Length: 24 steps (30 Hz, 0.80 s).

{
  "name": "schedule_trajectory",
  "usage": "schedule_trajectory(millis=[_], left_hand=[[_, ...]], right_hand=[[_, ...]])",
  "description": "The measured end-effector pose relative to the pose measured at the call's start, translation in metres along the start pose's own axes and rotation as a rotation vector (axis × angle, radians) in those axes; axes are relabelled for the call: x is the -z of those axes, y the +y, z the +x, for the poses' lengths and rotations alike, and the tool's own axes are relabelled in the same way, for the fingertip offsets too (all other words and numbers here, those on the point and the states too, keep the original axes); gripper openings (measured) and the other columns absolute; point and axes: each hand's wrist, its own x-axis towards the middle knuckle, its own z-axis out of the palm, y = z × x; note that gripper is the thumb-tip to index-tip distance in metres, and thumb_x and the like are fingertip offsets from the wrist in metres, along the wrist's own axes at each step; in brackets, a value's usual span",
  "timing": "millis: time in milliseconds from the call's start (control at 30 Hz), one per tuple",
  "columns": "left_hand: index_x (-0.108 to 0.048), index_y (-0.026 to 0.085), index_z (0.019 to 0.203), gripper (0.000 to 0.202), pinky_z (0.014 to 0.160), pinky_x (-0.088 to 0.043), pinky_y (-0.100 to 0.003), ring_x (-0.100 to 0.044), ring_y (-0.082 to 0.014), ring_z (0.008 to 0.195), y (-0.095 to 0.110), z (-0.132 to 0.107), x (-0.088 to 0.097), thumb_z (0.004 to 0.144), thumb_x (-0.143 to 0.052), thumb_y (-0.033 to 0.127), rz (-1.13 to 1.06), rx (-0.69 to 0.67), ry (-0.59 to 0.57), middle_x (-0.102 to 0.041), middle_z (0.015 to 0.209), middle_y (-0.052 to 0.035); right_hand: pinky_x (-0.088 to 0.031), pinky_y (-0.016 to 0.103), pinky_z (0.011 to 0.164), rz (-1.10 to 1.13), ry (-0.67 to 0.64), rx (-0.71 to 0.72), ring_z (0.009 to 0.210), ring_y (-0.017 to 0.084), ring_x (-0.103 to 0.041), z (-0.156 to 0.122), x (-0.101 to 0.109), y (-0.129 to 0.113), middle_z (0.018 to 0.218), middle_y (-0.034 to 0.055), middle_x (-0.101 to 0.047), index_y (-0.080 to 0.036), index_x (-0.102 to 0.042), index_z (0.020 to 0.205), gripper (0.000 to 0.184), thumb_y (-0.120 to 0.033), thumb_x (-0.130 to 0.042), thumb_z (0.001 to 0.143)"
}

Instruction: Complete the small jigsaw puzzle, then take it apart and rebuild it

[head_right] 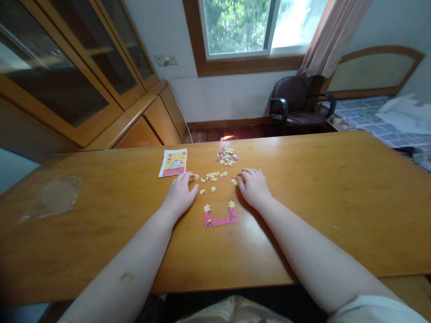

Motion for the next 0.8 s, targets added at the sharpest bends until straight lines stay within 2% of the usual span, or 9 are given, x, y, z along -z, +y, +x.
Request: schedule_trajectory(millis=[100,200,433,600,800], left_hand=[[-0.057,0.017,0.110,0.028,0.101,-0.044,-0.042,-0.055,-0.0264,0.113,-0.0023,0.0018,0.0025,0.083,-0.050,0.023,-0.021,0.069,0.066,-0.060,0.116,-0.0109],[-0.058,0.018,0.107,0.027,0.101,-0.044,-0.043,-0.055,-0.0266,0.112,-0.0039,0.0029,0.0027,0.083,-0.049,0.023,-0.016,0.074,0.044,-0.061,0.116,-0.0104],[-0.057,0.018,0.121,0.039,0.111,-0.033,-0.046,-0.043,-0.0289,0.130,-0.0066,0.0045,-0.0054,0.085,-0.051,0.031,0.065,0.004,-0.079,-0.050,0.140,-0.0104],[-0.058,0.021,0.120,0.038,0.109,-0.034,-0.045,-0.048,-0.0267,0.124,-0.0043,0.0042,-0.0043,0.085,-0.051,0.032,0.067,-0.033,-0.110,-0.059,0.131,-0.0062],[-0.062,0.019,0.113,0.033,0.101,-0.042,-0.043,-0.056,-0.0263,0.111,-0.0057,0.0049,-0.0040,0.084,-0.051,0.031,0.033,-0.015,-0.068,-0.064,0.117,-0.0078]], right_hand=[[-0.035,0.043,0.099,-0.011,0.009,-0.076,0.108,0.026,-0.056,0.0017,0.0010,0.0033,0.114,0.0094,-0.067,-0.017,-0.068,0.102,0.027,-0.022,-0.043,0.090],[-0.038,0.039,0.095,-0.021,-0.009,-0.114,0.105,0.025,-0.057,0.0026,0.0029,0.0036,0.110,0.0084,-0.069,-0.017,-0.068,0.100,0.028,-0.015,-0.044,0.086],[-0.039,0.037,0.093,-0.004,-0.020,-0.118,0.104,0.025,-0.058,0.0022,0.0049,0.0004,0.108,0.0082,-0.069,-0.016,-0.068,0.099,0.027,-0.016,-0.044,0.086],[-0.040,0.037,0.093,0.000,-0.015,-0.132,0.104,0.024,-0.059,0.0021,0.0041,0.0025,0.107,0.0080,-0.070,-0.017,-0.069,0.098,0.029,-0.013,-0.043,0.085],[-0.041,0.038,0.091,-0.005,-0.013,-0.127,0.100,0.025,-0.059,0.0021,0.0022,0.0035,0.105,0.0079,-0.071,-0.018,-0.070,0.098,0.029,-0.015,-0.043,0.087]])
